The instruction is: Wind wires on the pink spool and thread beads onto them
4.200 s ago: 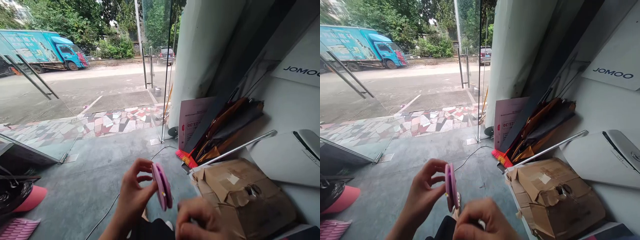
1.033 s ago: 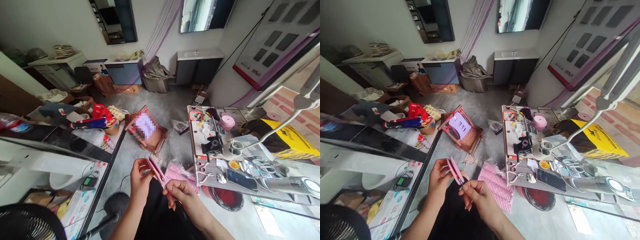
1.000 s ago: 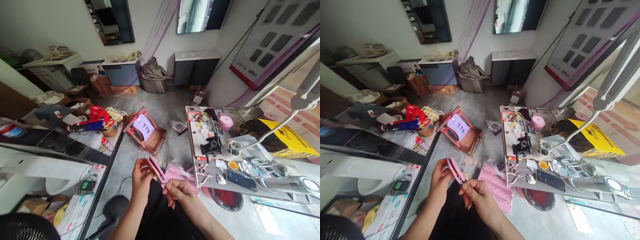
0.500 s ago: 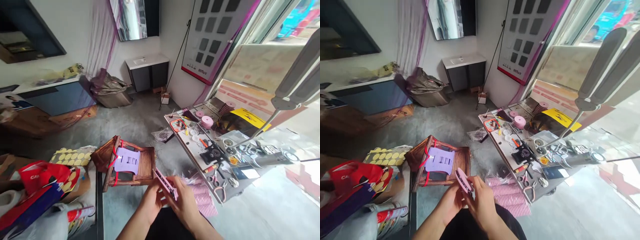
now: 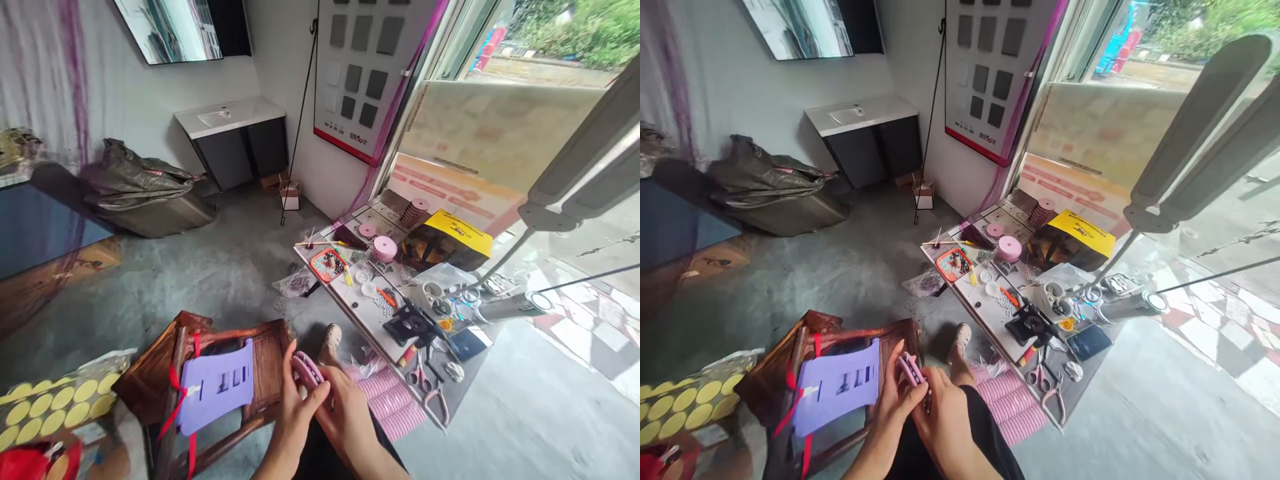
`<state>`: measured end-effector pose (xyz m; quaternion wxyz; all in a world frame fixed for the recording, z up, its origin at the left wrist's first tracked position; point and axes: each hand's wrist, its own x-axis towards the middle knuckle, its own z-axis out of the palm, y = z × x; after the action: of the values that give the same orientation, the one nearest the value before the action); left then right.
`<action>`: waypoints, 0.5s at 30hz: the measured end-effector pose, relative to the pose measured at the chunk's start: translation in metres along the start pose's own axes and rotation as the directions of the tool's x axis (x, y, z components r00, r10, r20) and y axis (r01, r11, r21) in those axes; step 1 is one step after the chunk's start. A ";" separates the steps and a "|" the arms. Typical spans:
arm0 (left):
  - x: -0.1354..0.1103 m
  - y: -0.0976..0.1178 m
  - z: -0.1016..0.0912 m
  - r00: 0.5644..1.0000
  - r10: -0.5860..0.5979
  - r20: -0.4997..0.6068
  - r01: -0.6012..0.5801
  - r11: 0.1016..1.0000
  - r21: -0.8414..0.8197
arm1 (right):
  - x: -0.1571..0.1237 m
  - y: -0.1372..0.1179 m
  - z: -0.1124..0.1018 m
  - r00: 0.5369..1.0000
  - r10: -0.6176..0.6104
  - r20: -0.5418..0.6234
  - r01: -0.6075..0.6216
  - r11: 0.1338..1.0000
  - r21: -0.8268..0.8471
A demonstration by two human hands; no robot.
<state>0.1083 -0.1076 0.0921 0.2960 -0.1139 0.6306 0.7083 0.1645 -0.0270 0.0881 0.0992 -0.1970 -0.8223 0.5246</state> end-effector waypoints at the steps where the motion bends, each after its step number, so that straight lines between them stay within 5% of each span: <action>1: 0.017 0.004 0.005 1.000 -0.021 0.001 0.021 1.000 0.003 | 0.016 0.005 -0.005 0.998 0.002 0.055 -0.006 0.997 0.078; 4: 0.076 0.019 0.022 0.968 -0.236 0.082 0.243 0.967 -0.078 | 0.067 0.029 -0.026 0.983 0.054 0.175 -0.097 0.964 0.249; 6: 0.115 0.034 0.037 0.890 -0.420 0.179 0.449 0.878 -0.167 | 0.098 0.058 -0.040 0.968 0.199 0.151 -0.234 0.932 0.276; 8: 0.150 0.051 0.056 0.834 -0.493 0.249 0.544 0.811 -0.217 | 0.117 0.096 -0.049 0.930 0.366 0.042 -0.366 0.903 0.225; 11: 0.191 0.071 0.087 0.811 -0.482 0.331 0.561 0.802 -0.207 | 0.121 0.159 -0.056 0.834 0.532 -0.146 -0.522 0.846 0.105; 15: 0.236 0.076 0.120 0.745 -0.503 0.438 0.597 0.795 -0.104 | 0.104 0.223 -0.054 0.675 0.627 -0.389 -0.655 0.752 0.075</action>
<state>-0.0979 0.0710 0.0500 0.5957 -0.1879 0.4074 0.6662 0.1394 0.1445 -0.0942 0.0638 -0.5761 -0.6816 0.4465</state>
